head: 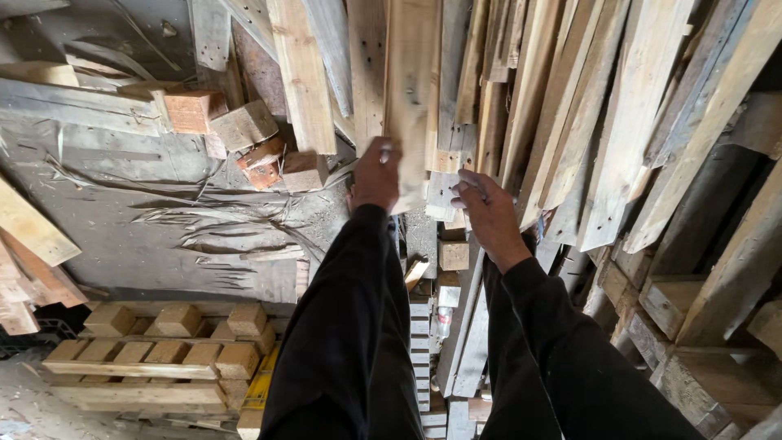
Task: The person repeatedly picks up wooden planks from a stack, inspects them, and places them on a pallet. They also use a hammer to remove nails from a plank and place the removed nails into a yellow crate. The person then picks up small wooden blocks from the crate and places them on the pallet.
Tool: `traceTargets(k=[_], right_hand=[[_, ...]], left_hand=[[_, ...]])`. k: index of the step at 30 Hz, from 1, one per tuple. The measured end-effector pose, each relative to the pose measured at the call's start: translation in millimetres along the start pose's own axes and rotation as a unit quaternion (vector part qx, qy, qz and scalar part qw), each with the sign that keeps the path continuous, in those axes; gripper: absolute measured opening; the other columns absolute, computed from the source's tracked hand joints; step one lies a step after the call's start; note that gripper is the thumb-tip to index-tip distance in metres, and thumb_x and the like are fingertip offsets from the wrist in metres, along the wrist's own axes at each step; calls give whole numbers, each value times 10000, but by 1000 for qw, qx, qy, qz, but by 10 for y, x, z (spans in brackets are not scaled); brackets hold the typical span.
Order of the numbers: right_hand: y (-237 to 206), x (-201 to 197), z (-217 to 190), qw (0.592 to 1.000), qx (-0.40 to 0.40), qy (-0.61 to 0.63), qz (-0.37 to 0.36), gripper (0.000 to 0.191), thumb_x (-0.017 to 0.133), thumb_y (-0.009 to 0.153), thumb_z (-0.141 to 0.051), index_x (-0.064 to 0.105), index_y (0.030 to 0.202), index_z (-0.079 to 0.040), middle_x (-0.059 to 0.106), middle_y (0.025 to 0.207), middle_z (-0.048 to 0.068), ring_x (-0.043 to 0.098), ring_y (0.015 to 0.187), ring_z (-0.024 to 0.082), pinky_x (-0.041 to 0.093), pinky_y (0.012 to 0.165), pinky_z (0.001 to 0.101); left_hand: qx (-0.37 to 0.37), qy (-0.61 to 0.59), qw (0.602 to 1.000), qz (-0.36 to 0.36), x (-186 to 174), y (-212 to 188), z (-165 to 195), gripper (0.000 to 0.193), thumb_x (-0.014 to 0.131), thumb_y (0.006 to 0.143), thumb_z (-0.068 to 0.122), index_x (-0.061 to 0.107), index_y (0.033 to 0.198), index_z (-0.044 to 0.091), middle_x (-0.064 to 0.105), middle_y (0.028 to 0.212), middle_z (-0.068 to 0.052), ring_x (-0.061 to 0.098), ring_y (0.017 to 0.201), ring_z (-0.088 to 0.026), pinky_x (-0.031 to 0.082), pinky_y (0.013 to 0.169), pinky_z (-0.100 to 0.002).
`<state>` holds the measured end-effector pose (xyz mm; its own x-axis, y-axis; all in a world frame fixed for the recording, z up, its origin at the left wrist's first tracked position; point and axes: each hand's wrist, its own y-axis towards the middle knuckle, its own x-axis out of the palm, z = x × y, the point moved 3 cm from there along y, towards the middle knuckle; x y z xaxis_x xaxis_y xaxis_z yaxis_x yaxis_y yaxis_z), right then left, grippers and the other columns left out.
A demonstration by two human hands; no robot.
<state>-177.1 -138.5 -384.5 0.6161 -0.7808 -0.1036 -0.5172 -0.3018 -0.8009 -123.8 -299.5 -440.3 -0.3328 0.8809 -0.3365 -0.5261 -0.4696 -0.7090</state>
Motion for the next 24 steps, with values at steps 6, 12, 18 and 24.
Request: traceTargets(k=[6,12,18,24], right_hand=[[-108,347,162,985,102,98,-97,676,559,957,-421,352,1532,-132,579,1407,94,622,1229,267,555,974,431],[-587,485,391,979,120,90,-137,641,701,959,-353,627,1396,111,704,1209,305,693,1014,356,568,912,495],[-885,-396,473,984,-23,150,90,502,630,929,-211,524,1384,-27,732,1198,110,733,988,210,610,877,366],[-881,-831,546,979,-61,128,146,398,653,1005,-167,589,1345,29,702,1165,124,705,999,213,574,925,364]], left_hand=[[167,33,970,172,-237,-655,-400,453,456,1171,329,618,1329,-64,616,1352,-293,534,1300,-417,402,1102,-502],[93,-172,979,57,-163,-1352,-525,390,515,1107,289,704,947,-12,726,770,-77,685,669,-162,562,602,-323],[146,-46,987,41,191,-421,178,334,636,985,283,718,1108,-16,752,1005,-168,726,912,-260,573,797,-365],[-59,26,989,-135,974,143,663,425,734,926,314,678,1162,-34,743,1021,-243,739,954,-345,560,876,-407]])
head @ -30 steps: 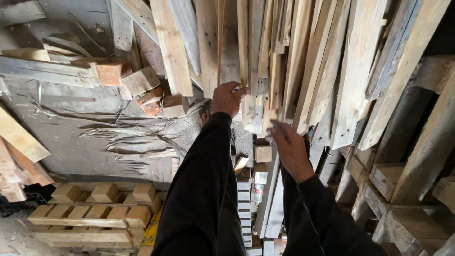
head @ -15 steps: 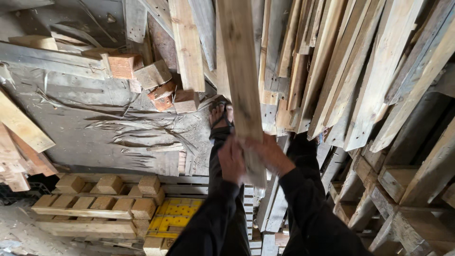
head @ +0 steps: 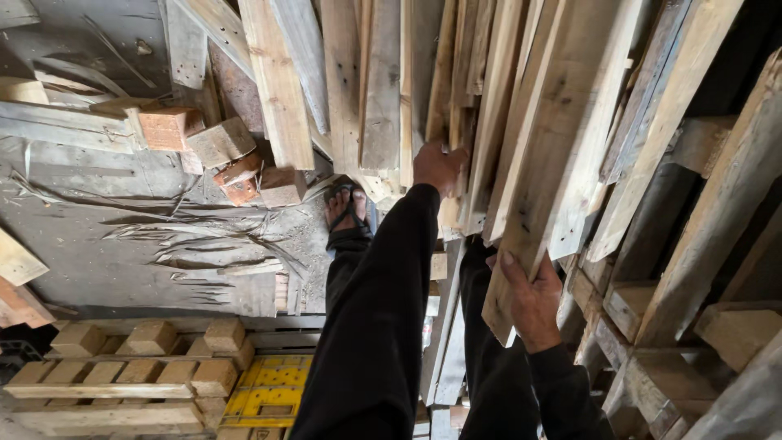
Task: The person repeatedly picks up wooden planks from a stack, inspects them, and places them on a pallet. They also use a hammer to remove nails from a plank and place the removed nails into a yellow crate. The person then picks up small wooden blocks from the crate and places them on the pallet.
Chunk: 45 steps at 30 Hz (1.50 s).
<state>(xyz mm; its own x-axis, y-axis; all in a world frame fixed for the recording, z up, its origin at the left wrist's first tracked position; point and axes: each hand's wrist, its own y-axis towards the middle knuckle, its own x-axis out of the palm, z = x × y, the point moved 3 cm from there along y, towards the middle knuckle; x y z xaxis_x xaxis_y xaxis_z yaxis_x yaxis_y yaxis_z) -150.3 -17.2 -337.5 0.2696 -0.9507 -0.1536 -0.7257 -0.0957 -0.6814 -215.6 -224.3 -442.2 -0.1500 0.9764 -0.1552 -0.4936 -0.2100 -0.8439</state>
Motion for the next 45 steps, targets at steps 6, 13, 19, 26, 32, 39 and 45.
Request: traceTargets(k=[6,13,19,26,32,39,45], right_hand=[[367,-351,-102,999,22,32,-17,444,667,987,-205,567,1333,55,691,1173,142,668,1064,215,531,971,352],[178,-467,-254,990,67,0,-127,618,658,971,-388,519,1371,62,686,1065,198,679,1008,285,564,959,425],[-852,-449,-424,926,148,293,-187,1060,701,721,-743,435,1409,19,722,1169,197,721,1076,323,614,937,425],[-254,-1038,-487,988,91,99,-79,779,768,754,-510,485,1292,-24,696,1001,184,718,893,308,650,716,445],[189,-1081,-86,989,85,110,-58,498,718,863,-240,508,1258,-22,664,928,127,695,828,239,607,735,404],[63,-1096,-142,987,78,132,-50,644,685,925,-110,375,1472,31,645,1007,151,662,854,231,579,792,375],[-393,-1194,-539,983,112,102,-102,980,741,812,-321,243,1618,-71,653,1090,236,679,927,305,602,839,452]], left_hand=[[154,28,981,113,206,-348,-49,290,652,969,262,609,917,-20,670,804,-213,654,748,-356,520,688,-472],[139,44,974,172,74,-2366,-311,167,582,959,139,543,888,-7,524,739,-162,556,625,-323,468,593,-492],[286,199,905,245,950,-3363,-104,558,545,1004,322,524,1370,-98,595,1268,-329,633,1135,-434,553,946,-493],[42,91,992,-75,1228,-2514,156,602,297,1102,459,655,1149,-23,629,1090,-249,658,1027,-353,579,855,-459],[102,141,952,252,583,-332,330,712,751,852,451,547,1308,-55,616,1136,-346,561,1076,-509,458,896,-546],[226,179,936,200,649,-591,548,289,680,1003,299,729,1125,42,723,974,-173,671,889,-317,547,773,-443],[25,-176,984,-26,617,-1996,662,930,543,865,221,41,1648,217,548,1415,-175,695,999,-297,618,692,-398]])
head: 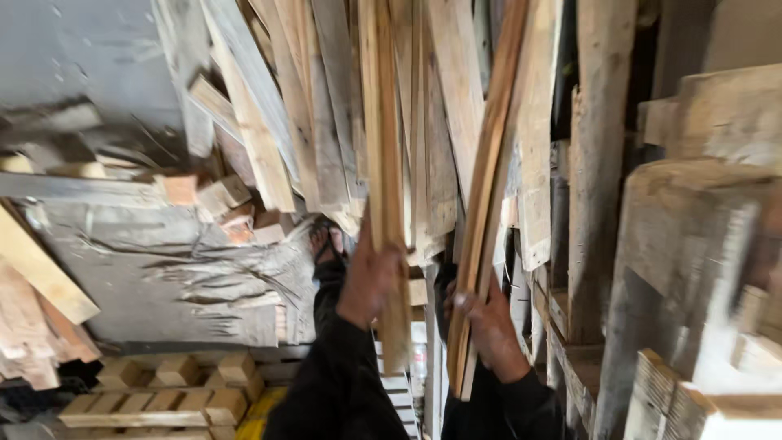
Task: The person repeatedly picks up wooden planks from a stack, inspects them, and places them on a pallet. They also use a hammer to remove nails from a plank and place the removed nails into a yellow crate. The person then picks up small wooden blocks from the crate and places them on the pallet.
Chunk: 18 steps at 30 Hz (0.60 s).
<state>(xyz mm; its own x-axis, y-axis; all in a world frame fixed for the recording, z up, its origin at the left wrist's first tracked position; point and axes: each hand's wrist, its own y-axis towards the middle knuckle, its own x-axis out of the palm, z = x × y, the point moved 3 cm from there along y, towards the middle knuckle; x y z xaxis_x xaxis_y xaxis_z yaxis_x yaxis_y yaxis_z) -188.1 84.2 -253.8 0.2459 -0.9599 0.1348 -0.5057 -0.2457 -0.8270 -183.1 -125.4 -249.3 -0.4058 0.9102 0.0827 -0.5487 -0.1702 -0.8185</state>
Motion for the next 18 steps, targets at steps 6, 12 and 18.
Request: traceTargets(k=[6,12,18], right_hand=[[-1087,66,-93,975,42,-206,-74,1252,391,697,-901,-8,1677,-231,137,1693,181,342,1473,396,368,1152,556],[-1684,21,35,979,52,-194,-17,1189,392,684,-891,136,1643,-237,242,1687,141,313,1512,356,336,1182,523],[-2320,681,38,998,-59,17,31,1110,682,755,-679,217,1620,-161,337,1660,127,325,1524,272,322,1197,426]], left_hand=[[95,-37,994,-27,802,-994,-264,911,526,967,536,121,1685,149,281,1635,-183,266,1344,-311,336,1064,-427],[-38,-196,980,-17,894,-1479,-611,918,773,849,309,293,1613,136,651,1263,-119,597,808,-143,493,605,-271],[57,-225,967,-105,489,-2180,-100,811,796,872,161,377,1564,94,643,1132,-55,623,895,-109,528,728,-261]])
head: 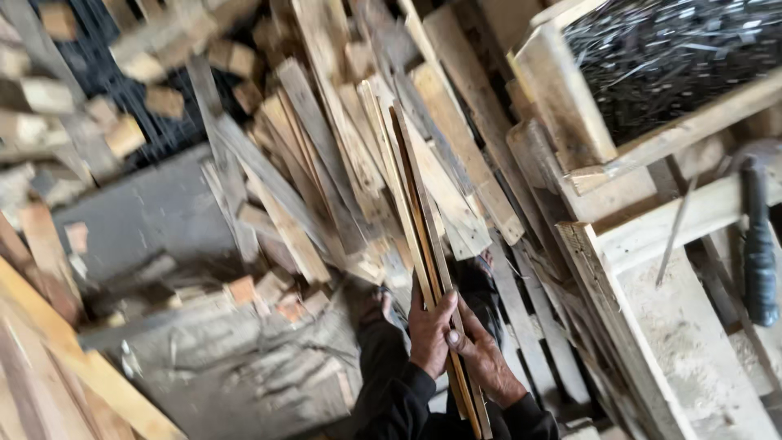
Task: The person repeatedly picks up wooden planks from a stack, inspects them, and places them on a pallet. They also use a hammer to remove nails from a plank and place the removed nails into a yellow crate. The person then picks up small wooden blocks from the crate and places them on the pallet.
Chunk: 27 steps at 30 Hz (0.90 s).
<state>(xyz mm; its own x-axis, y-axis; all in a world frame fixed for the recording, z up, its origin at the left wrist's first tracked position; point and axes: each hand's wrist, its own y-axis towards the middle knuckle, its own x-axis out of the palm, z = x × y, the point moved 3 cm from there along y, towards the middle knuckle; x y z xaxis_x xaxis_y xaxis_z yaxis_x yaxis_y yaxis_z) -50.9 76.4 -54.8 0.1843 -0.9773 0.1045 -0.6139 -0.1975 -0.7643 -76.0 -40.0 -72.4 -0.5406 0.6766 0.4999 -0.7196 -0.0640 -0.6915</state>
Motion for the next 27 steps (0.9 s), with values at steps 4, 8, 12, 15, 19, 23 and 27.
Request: traceTargets(k=[4,8,12,15,19,23,27], right_hand=[[-448,448,-228,987,-50,149,14,1123,815,733,-539,257,1609,-113,437,1607,149,410,1476,273,337,1182,417],[-989,618,-498,972,-155,178,6,1128,818,758,-535,275,1625,-62,463,1590,171,419,1466,281,340,1177,408],[-1538,479,-714,957,-269,108,29,1245,903,691,-425,167,1636,-86,378,1634,136,327,1503,238,276,1198,390],[-1910,244,-777,940,-322,99,50,1283,941,668,-377,152,1635,-80,320,1668,127,310,1517,228,284,1207,395],[-2238,-241,-675,936,-275,209,68,1355,990,686,-262,158,1745,-113,403,1658,240,581,1265,395,447,1039,685],[-2739,-908,-368,887,-400,145,177,1222,953,709,-238,194,1650,-54,345,1645,150,374,1495,242,345,1226,405],[-3318,-1717,194,851,-397,67,337,1226,927,721,-213,202,1697,-50,388,1659,178,406,1520,289,345,1254,406]], left_hand=[[42,66,993,-85,161,-485,649,732,778,858,109,442,1508,88,685,1082,-70,678,922,-146,599,818,-300],[88,95,977,-170,389,-948,942,666,783,888,85,464,1472,49,670,1064,-76,657,912,-163,589,799,-311],[79,62,961,-258,697,-1417,962,690,778,899,68,420,1488,40,658,1126,-71,647,960,-166,570,828,-314],[102,122,928,-337,1028,-1730,994,757,745,913,180,342,1545,77,628,1230,-73,645,1084,-170,590,907,-331],[88,215,898,-374,1604,-2048,843,943,766,892,375,207,1611,130,534,1461,-109,574,1275,-204,535,1019,-365],[-15,196,880,-433,2318,-2367,153,1032,864,795,408,294,1563,21,520,1497,-241,581,1288,-330,514,1060,-469],[-100,233,838,-483,2915,-2614,-877,1020,899,688,346,363,1483,-2,551,1443,-207,615,1264,-271,541,1047,-409]])
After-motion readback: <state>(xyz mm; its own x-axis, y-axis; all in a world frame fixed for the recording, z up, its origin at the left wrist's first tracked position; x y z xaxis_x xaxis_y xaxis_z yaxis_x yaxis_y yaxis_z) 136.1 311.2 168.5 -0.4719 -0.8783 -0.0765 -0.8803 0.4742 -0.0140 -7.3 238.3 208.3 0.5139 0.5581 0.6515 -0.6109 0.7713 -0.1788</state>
